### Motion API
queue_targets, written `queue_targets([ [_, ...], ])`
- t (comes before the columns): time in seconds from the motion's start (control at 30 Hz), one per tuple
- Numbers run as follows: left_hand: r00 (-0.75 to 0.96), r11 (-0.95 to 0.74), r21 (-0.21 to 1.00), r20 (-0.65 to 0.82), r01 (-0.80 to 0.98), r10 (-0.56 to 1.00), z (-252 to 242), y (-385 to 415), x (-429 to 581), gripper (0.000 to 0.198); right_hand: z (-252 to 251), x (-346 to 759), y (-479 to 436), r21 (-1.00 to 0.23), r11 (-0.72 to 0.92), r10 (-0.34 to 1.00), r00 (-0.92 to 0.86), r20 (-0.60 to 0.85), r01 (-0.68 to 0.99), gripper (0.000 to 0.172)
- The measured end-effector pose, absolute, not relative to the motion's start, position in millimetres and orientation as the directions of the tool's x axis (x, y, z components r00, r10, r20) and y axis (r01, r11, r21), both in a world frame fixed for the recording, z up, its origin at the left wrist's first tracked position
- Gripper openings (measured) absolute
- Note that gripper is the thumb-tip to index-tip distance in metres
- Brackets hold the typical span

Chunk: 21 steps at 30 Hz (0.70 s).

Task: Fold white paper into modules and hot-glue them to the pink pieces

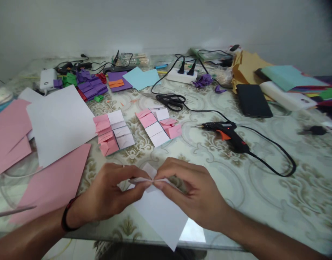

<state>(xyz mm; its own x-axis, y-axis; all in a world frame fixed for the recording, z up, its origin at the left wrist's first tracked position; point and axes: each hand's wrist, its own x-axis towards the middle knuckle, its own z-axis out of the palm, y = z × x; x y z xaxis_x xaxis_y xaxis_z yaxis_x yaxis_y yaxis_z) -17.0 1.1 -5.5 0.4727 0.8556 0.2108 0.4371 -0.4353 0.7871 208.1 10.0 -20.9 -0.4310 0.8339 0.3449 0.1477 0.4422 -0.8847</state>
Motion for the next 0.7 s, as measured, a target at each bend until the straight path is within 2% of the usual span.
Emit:
queue_targets([
  [0.13, 0.384, -0.268, 0.868, 0.098, 0.418, 0.918, -1.0, 6.6, -17.4, 0.013, -20.4, 211.0, 13.3, -0.952, 0.237, 0.921, -0.356, 0.157, 0.195, 0.009],
  [0.23, 0.372, -0.198, 0.9, 0.043, 0.388, 0.927, 0.3, 8.0, -18.2, 0.015, -20.9, 212.2, 13.8, -0.966, 0.176, 0.932, -0.349, 0.1, 0.192, 0.008],
  [0.47, 0.41, -0.227, 0.892, 0.053, 0.39, 0.911, 2.6, 5.8, -21.2, 0.019, -21.3, 211.1, 15.1, -0.964, 0.142, 0.914, -0.403, 0.041, 0.223, 0.01],
  [0.57, 0.428, -0.222, 0.895, 0.039, 0.388, 0.903, 0.1, 4.8, -19.7, 0.017, -22.8, 208.7, 15.5, -0.962, 0.165, 0.9, -0.432, 0.056, 0.219, 0.007],
  [0.7, 0.48, -0.291, 0.861, 0.064, 0.417, 0.875, -6.4, 2.5, -17.1, 0.012, -23.4, 206.0, 14.0, -0.925, 0.324, 0.867, -0.454, 0.207, 0.197, 0.01],
])
